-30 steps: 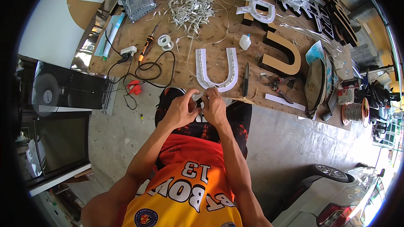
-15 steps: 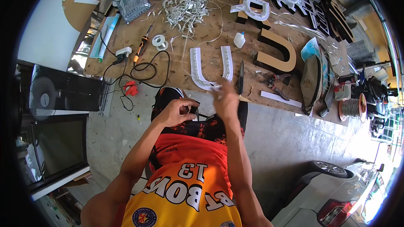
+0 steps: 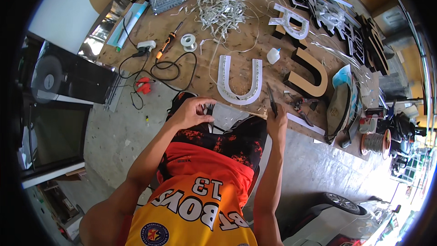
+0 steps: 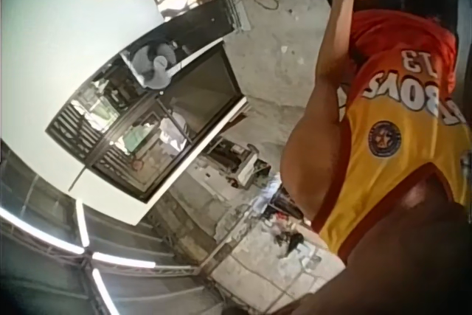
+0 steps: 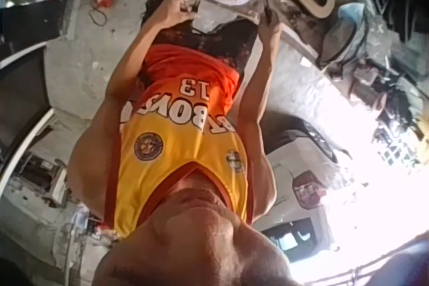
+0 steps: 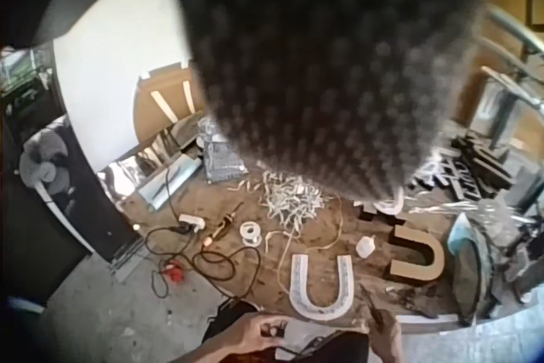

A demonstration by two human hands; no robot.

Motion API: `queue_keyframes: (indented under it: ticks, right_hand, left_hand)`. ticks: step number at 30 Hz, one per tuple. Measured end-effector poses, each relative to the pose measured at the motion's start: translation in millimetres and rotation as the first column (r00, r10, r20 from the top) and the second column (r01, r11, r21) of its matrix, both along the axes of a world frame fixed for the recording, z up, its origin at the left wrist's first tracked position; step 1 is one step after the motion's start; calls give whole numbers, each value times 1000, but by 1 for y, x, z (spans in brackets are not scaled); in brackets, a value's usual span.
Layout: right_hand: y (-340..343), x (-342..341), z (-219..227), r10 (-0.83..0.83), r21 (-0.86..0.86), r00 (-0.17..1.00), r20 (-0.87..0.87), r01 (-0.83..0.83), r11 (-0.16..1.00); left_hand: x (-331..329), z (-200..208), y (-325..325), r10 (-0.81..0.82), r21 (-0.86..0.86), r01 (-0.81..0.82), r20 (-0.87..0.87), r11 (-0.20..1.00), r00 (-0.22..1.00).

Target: Installing LED modules into a 'U' shaped channel letter sign.

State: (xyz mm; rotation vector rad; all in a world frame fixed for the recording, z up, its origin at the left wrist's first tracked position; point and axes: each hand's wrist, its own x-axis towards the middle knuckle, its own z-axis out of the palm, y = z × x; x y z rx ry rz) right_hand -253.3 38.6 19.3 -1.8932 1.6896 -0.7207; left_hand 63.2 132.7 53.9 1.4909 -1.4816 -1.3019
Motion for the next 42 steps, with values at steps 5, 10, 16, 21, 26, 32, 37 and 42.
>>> queue_keyframes:
  ticks: [5, 10, 16, 21, 26, 32, 37, 42]
  right_hand:
    - [61, 22, 46, 163, 57, 976, 147, -173, 983]
    - [77, 38, 59, 342, -163, 932, 122, -322, 933]
    - [74, 55, 73, 356, -286, 923, -143, -383, 878]
    - [69, 65, 71, 362, -380, 915, -175, -402, 833]
    - [66, 69, 71, 369, -372, 899, -234, -434, 821]
    - [61, 78, 68, 374, -298, 861, -345, -478, 826]
    - [59, 70, 53, 371, -255, 853, -367, -476, 842]
    - [51, 39, 18, 129, -335, 978, -164, -178, 925]
  left_hand:
    - [0, 1, -8, 37, -100, -30, 66, 995, 997]
    - [-3, 6, -13, 19, -111, -10, 79, 994, 997]
    - [-9, 5, -11, -15, -228, 44, 129, 973, 992]
    - [-10, 6, -12, -34, -209, 65, 149, 976, 988]
    - [-12, 7, -13, -42, -264, 83, 156, 961, 987]
    - [-19, 5, -14, -29, -323, 109, 243, 940, 970]
    - [-13, 19, -16, 7, -339, 94, 286, 936, 958]
    - [8, -4, -31, 64, -413, 177, 505, 893, 861]
